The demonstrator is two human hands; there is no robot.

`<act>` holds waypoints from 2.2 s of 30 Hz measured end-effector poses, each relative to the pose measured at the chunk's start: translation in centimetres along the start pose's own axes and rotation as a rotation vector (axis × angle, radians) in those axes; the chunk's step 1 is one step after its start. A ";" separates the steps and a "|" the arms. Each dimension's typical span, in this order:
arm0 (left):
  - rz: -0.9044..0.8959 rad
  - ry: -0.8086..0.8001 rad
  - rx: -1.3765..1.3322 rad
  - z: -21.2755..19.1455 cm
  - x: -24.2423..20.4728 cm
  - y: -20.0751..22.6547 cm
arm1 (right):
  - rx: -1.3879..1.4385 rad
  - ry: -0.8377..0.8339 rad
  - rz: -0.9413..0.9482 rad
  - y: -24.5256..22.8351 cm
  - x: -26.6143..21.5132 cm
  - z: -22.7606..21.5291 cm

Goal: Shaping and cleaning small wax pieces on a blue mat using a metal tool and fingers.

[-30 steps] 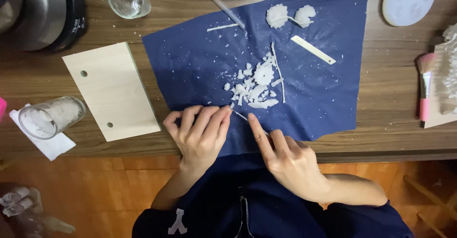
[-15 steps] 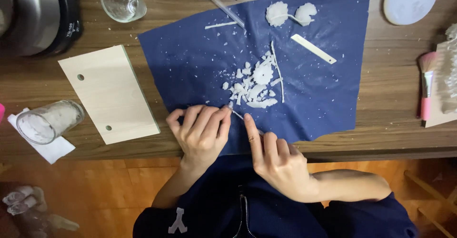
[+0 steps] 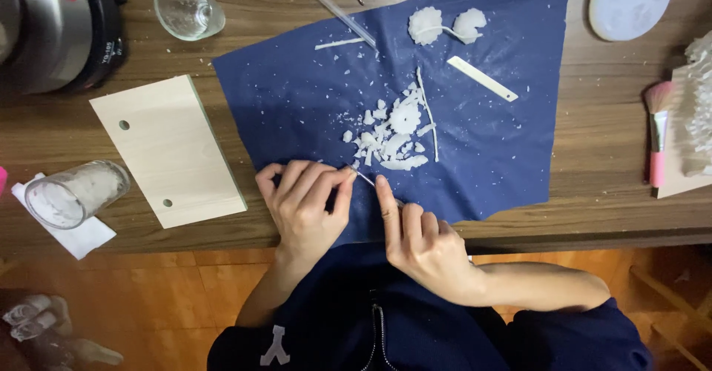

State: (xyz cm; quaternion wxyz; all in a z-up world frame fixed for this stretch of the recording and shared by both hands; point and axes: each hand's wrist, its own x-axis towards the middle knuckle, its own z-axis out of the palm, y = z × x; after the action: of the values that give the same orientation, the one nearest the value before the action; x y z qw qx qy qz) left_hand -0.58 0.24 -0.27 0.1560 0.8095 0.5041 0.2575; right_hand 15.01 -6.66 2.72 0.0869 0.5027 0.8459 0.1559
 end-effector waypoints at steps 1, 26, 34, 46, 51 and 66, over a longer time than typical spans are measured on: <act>0.001 -0.002 -0.002 0.0 0.0 0.0 | 0.000 -0.002 0.001 -0.1 0.0 0.1; 0.054 0.129 0.018 -0.1 -1.7 -0.7 | 0.368 0.084 0.106 3.1 -1.0 2.2; 0.067 0.176 0.024 -0.9 -1.8 -0.5 | 0.363 0.080 0.098 2.8 -1.9 2.0; 0.098 0.213 0.022 -0.8 -1.0 0.5 | 0.348 0.076 0.183 2.5 -1.7 1.5; 0.106 0.220 0.086 -0.2 -0.8 0.4 | 0.348 0.099 0.103 2.0 -1.6 0.4; 0.046 0.231 0.043 0.6 -0.5 0.5 | 0.216 0.092 0.098 1.2 -0.9 0.3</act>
State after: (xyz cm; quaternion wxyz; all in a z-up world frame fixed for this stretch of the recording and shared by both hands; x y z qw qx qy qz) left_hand -0.01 -0.44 -0.66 0.0733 0.7891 0.5054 0.3415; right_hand 16.57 -6.84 2.83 -0.0146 0.5421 0.8353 0.0907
